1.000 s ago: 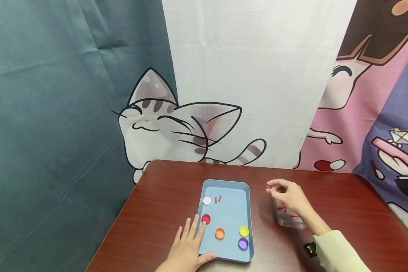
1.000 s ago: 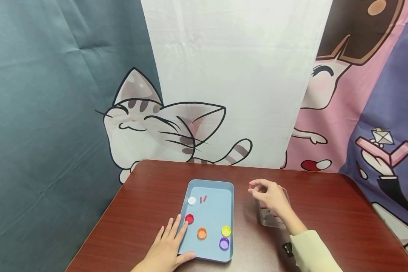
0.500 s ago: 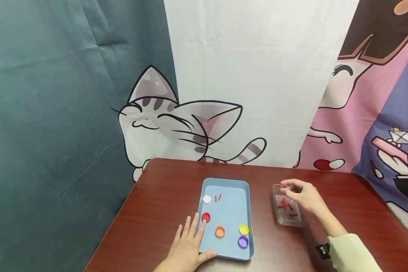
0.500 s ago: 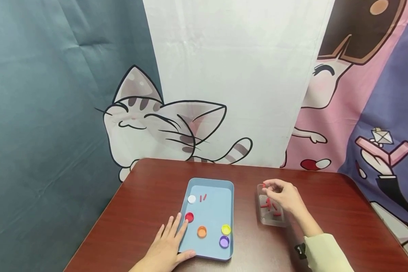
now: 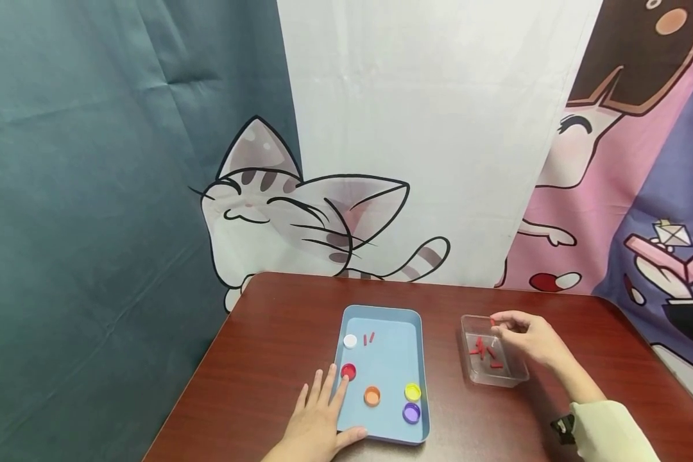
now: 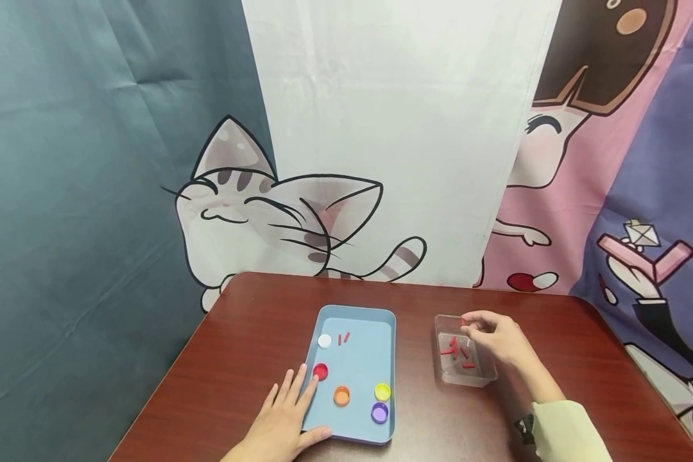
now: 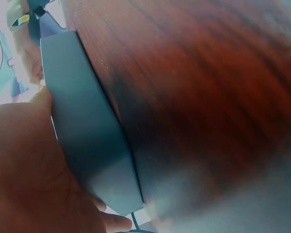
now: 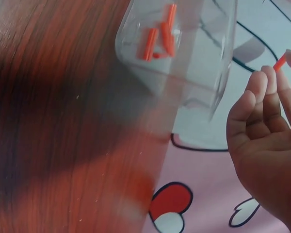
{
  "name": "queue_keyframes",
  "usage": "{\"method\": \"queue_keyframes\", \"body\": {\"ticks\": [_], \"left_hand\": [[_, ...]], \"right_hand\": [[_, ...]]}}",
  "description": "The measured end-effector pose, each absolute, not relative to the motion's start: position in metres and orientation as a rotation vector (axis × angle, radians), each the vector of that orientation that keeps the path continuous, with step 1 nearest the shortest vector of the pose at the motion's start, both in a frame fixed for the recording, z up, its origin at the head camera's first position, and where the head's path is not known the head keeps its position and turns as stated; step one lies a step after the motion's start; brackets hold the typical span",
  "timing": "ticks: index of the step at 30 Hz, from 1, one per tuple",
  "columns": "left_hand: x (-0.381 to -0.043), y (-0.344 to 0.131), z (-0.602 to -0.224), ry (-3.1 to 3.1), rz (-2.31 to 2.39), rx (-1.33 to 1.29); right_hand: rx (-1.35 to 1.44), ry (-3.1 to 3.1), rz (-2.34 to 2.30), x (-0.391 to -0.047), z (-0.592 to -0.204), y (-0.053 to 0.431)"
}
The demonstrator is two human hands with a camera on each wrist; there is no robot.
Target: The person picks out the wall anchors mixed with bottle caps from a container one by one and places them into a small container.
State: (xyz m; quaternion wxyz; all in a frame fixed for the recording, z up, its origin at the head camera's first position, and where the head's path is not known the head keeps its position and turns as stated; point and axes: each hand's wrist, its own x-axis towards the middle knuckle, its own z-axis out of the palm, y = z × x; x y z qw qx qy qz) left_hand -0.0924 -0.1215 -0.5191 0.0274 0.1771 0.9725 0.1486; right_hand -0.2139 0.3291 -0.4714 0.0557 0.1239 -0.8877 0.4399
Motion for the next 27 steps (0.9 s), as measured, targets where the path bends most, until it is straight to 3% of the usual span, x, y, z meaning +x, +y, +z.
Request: {"method": "queue_keyframes", "body": {"ticks": [27], "left_hand": [[-0.094,-0.120,-0.517,2.998,0.422,0.536]], "right_hand": [[0.338,-2.758,1.342,-0.225,-0.480,0.357]]}}
